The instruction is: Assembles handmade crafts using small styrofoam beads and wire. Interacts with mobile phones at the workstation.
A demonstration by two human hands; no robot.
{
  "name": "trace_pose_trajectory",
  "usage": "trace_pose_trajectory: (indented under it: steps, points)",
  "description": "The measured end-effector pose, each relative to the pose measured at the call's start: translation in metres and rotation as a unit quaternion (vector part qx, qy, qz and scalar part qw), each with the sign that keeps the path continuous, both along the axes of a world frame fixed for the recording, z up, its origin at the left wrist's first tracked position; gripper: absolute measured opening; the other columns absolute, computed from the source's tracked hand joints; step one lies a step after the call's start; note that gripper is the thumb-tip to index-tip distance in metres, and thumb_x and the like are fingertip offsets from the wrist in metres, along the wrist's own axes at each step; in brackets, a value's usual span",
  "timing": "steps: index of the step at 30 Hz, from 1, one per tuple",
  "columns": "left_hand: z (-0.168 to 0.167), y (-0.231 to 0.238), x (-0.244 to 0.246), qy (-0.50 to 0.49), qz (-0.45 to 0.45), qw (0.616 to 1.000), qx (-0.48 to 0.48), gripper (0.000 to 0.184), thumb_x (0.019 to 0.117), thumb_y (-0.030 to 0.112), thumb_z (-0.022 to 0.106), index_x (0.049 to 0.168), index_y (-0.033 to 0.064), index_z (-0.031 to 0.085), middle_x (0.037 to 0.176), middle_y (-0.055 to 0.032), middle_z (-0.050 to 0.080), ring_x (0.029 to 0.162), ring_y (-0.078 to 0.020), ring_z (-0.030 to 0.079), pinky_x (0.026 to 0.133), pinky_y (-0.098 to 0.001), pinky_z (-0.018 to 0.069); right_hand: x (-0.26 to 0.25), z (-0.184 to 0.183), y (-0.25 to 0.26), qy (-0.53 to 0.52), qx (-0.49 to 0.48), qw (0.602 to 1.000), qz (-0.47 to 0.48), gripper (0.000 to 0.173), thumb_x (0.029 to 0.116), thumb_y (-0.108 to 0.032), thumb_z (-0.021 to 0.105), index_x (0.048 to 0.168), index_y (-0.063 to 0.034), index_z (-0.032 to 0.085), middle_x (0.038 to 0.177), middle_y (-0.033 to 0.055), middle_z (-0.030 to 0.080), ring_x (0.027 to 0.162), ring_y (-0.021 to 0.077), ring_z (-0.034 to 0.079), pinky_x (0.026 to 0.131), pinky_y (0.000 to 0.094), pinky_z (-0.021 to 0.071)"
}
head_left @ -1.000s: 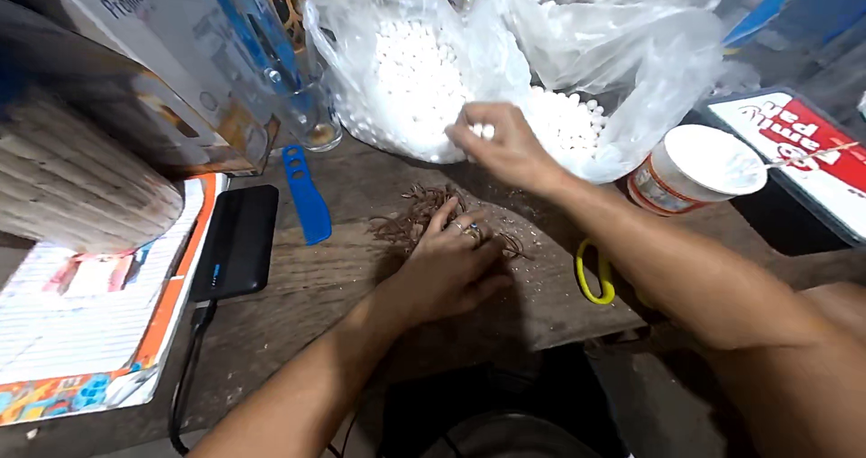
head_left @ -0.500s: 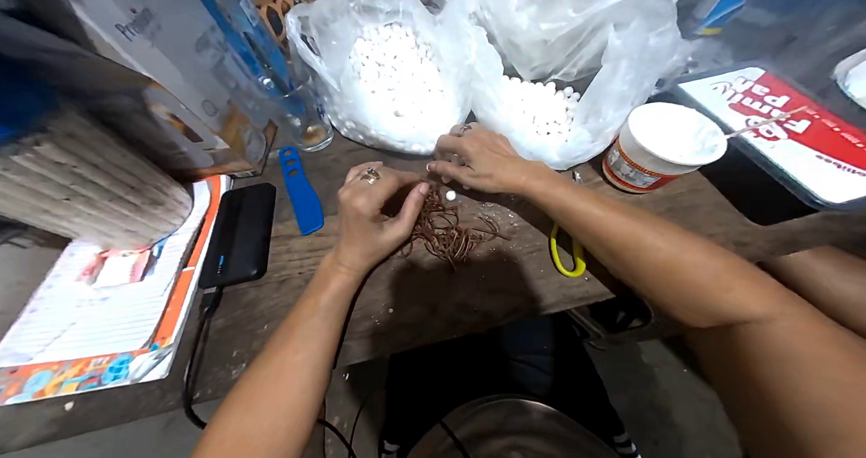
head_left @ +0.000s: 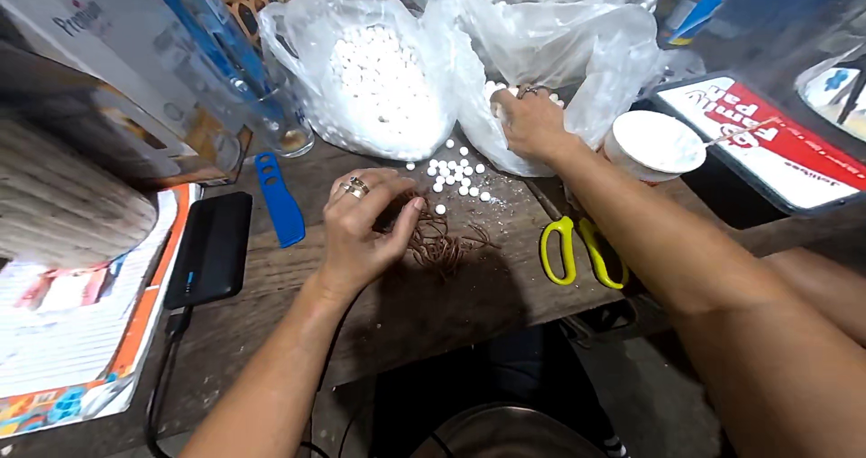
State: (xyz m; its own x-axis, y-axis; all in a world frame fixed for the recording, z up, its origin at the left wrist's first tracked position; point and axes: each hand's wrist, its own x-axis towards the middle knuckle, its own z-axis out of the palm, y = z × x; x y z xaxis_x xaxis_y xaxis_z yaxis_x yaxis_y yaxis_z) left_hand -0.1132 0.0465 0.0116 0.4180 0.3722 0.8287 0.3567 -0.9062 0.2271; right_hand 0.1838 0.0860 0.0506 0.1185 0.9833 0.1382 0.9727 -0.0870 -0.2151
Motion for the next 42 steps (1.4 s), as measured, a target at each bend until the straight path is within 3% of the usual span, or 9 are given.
trace_pose_trajectory:
  steps: [7,14,18,22,25,27,31,38,42]
  points:
    - [0.015,-0.004,0.013,0.054,-0.016,0.998,-0.003,0.027,0.0941,0.021,0.065,0.102,-0.001,0.076,0.102,-0.0182,0.074,0.106,-0.0301,0.069,0.099,-0.0431,0.0494,0.0,0.003,0.01,-0.031,0.057,0.998,0.012,0.05,0.1068,-0.041,0.048,0.123,0.0049,0.062,0.11,0.0338,0.066,0.104,0.0547,0.064,0.08,0.0689,0.0469]
    - [0.044,0.003,0.084,0.404,-0.137,0.898,-0.104,0.033,0.0997,0.015,0.063,0.13,0.0034,0.069,0.13,-0.0221,0.065,0.12,-0.04,0.062,0.1,-0.0559,0.0468,0.015,0.015,0.019,0.166,0.055,0.984,-0.019,0.047,0.1086,-0.036,0.041,0.103,0.0043,0.063,0.098,0.0244,0.063,0.094,0.0407,0.063,0.078,0.0632,0.044]
    - [0.033,0.03,0.102,0.498,-0.128,0.854,-0.084,0.033,0.1028,0.015,0.058,0.132,0.0066,0.069,0.146,-0.0261,0.054,0.136,-0.0445,0.05,0.108,-0.059,0.0381,0.009,0.026,0.003,0.311,0.098,0.945,0.012,0.043,0.1104,-0.033,0.038,0.1,-0.0013,0.064,0.081,0.005,0.058,0.061,0.0108,0.053,0.058,0.0316,0.048]
    - [0.029,0.051,0.087,0.468,-0.108,0.874,-0.077,0.027,0.0975,0.006,0.062,0.122,0.0019,0.073,0.136,-0.0275,0.061,0.129,-0.0462,0.056,0.106,-0.0598,0.0414,-0.026,0.023,-0.043,0.377,0.062,0.918,0.108,0.039,0.1095,-0.027,0.039,0.097,-0.001,0.065,0.074,0.0007,0.056,0.055,0.0065,0.051,0.053,0.0266,0.0462]
    - [0.033,0.052,0.077,0.444,-0.107,0.882,-0.115,0.022,0.0992,0.005,0.061,0.116,-0.0017,0.074,0.127,-0.0282,0.064,0.122,-0.0463,0.059,0.102,-0.0587,0.0441,-0.034,-0.003,-0.052,0.311,0.032,0.936,0.163,0.037,0.109,-0.027,0.042,0.092,-0.0039,0.066,0.073,-0.0001,0.055,0.06,0.0077,0.051,0.057,0.0293,0.0443]
    - [0.036,0.051,0.073,0.412,-0.117,0.892,-0.145,0.02,0.1003,0.006,0.059,0.111,-0.0035,0.074,0.124,-0.0264,0.066,0.12,-0.044,0.061,0.103,-0.0572,0.0453,-0.032,-0.016,-0.048,0.203,0.046,0.965,0.162,0.037,0.1065,-0.032,0.047,0.092,-0.0036,0.065,0.075,0.0082,0.059,0.07,0.023,0.06,0.063,0.0465,0.0459]
    - [0.046,0.038,0.059,0.367,-0.101,0.904,-0.194,0.033,0.1022,0.007,0.056,0.133,0.0013,0.067,0.142,-0.0234,0.058,0.134,-0.0419,0.053,0.111,-0.0564,0.0394,-0.028,-0.024,-0.041,0.057,0.05,0.988,0.138,0.041,0.104,-0.038,0.048,0.108,-0.0013,0.068,0.093,0.0215,0.066,0.091,0.0422,0.067,0.069,0.0601,0.0464]
    - [0.042,-0.013,0.045,0.312,-0.137,0.927,-0.154,0.028,0.096,0.02,0.064,0.115,0.0028,0.076,0.112,-0.0171,0.072,0.109,-0.0351,0.067,0.096,-0.0553,0.0503,-0.022,-0.008,-0.045,0.124,-0.038,0.98,0.151,0.046,0.0995,-0.04,0.064,0.124,-0.0018,0.065,0.114,0.0236,0.064,0.109,0.0419,0.061,0.087,0.0635,0.0464]
    - [0.03,-0.031,0.055,0.394,-0.117,0.901,-0.143,0.035,0.0889,0.031,0.076,0.115,0.0077,0.077,0.111,-0.014,0.071,0.114,-0.0352,0.063,0.1,-0.0558,0.0454,-0.022,-0.004,-0.051,0.14,-0.036,0.976,0.161,0.043,0.103,-0.037,0.06,0.127,-0.0031,0.066,0.115,0.0219,0.066,0.109,0.039,0.063,0.09,0.0615,0.0471]
